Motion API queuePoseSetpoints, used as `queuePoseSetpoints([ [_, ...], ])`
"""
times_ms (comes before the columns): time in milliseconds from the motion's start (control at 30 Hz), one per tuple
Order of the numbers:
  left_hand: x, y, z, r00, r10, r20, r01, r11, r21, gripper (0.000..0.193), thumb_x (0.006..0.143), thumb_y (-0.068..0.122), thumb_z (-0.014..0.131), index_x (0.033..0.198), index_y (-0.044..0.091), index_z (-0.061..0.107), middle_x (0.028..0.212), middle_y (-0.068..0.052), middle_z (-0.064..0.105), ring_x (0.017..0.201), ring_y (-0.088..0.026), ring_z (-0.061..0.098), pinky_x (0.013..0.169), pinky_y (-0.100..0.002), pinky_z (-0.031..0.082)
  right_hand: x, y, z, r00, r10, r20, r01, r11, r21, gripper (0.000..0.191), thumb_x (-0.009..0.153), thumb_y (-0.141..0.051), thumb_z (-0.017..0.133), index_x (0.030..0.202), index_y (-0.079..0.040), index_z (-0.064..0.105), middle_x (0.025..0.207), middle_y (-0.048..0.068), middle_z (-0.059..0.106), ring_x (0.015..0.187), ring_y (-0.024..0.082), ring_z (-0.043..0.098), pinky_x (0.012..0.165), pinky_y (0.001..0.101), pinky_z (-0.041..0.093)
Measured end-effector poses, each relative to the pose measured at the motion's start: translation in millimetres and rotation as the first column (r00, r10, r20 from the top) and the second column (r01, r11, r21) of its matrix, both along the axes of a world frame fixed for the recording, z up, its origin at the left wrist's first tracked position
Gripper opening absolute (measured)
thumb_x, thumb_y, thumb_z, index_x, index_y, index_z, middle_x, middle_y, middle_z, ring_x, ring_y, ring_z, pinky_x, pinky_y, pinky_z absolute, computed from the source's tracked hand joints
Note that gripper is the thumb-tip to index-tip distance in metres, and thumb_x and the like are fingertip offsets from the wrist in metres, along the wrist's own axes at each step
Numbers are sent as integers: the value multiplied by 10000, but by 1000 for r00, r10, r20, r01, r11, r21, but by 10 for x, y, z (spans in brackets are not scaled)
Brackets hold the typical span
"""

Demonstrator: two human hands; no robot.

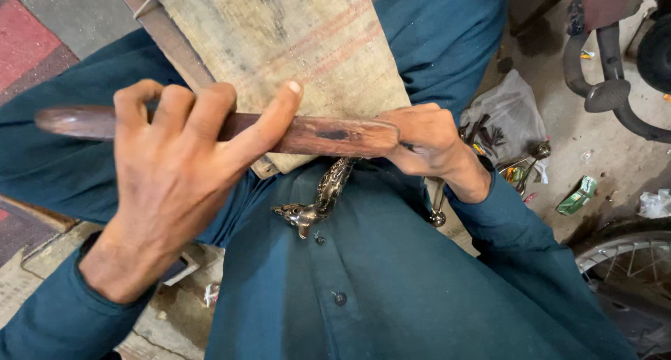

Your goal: The person sits cross-legged and uses a hammer and chisel to shape and emboss a decorative metal object. They repeatedly reposition the object and strike it with the hammer while holding the chisel against specific areas.

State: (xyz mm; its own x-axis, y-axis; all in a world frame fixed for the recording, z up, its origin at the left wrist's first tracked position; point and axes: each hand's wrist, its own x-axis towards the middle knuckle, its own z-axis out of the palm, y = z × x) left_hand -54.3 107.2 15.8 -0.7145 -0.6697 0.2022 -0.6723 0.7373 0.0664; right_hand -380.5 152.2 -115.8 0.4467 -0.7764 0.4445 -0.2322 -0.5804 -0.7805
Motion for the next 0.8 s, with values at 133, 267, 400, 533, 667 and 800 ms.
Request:
queuePoseSetpoints([
  [133, -3, 2, 48, 1000, 1, 7, -1, 1000, -18, 543, 983, 115, 707, 1480, 299, 588, 1016, -29, 573, 870, -218, 551, 861, -442, 444, 19, 18, 92, 1000, -4, -3, 4, 997, 73, 252, 796, 77, 775, 1031, 46, 689, 985, 193, 741, 895, 323, 774, 818, 358, 622],
  [267, -21, -46, 93, 988, 35, -152, -9, 985, 170, 528, 967, 78, 737, 1446, 238, 582, 995, -89, 560, 868, -264, 553, 785, -455, 423, 96, 4, 191, 999, -44, 3, 44, 997, 61, 237, 835, 67, 787, 1050, 29, 693, 970, 168, 738, 891, 299, 778, 821, 348, 621],
  [400, -89, -54, 78, 1000, 26, -14, -25, 998, 64, 608, 916, 63, 748, 1464, 272, 585, 1007, -55, 566, 874, -244, 574, 824, -445, 469, 152, -15, 319, 998, 12, 64, -24, 980, 198, 188, 910, 76, 760, 1079, 21, 696, 956, 121, 770, 889, 221, 794, 808, 304, 636],
  [533, -62, -50, 81, 973, 163, -163, -86, 913, 399, 704, 844, 56, 754, 1487, 232, 528, 1082, -155, 571, 894, -327, 618, 725, -460, 497, 318, 95, 416, 976, -152, 158, 95, 943, 319, 210, 980, 98, 695, 1182, 86, 643, 1028, 142, 762, 949, 175, 772, 841, 279, 639],
  [667, -39, -39, 76, 970, 166, -177, -71, 892, 446, 799, 774, 28, 770, 1506, 160, 478, 911, -156, 575, 831, -376, 631, 707, -481, 514, 312, 175, 466, 969, -245, -37, 235, 863, 446, 126, 981, 96, 728, 1098, 92, 682, 957, 144, 775, 852, 160, 739, 715, 249, 572],
  [800, -83, -48, 29, 950, 142, -280, 22, 860, 510, 771, 783, 44, 741, 1496, 106, 454, 1026, -192, 614, 916, -385, 645, 772, -461, 531, 260, 185, 350, 952, -231, 201, 123, 890, 439, 232, 1020, 95, 643, 1251, 98, 619, 1048, 177, 746, 1014, 200, 757, 895, 294, 638],
])
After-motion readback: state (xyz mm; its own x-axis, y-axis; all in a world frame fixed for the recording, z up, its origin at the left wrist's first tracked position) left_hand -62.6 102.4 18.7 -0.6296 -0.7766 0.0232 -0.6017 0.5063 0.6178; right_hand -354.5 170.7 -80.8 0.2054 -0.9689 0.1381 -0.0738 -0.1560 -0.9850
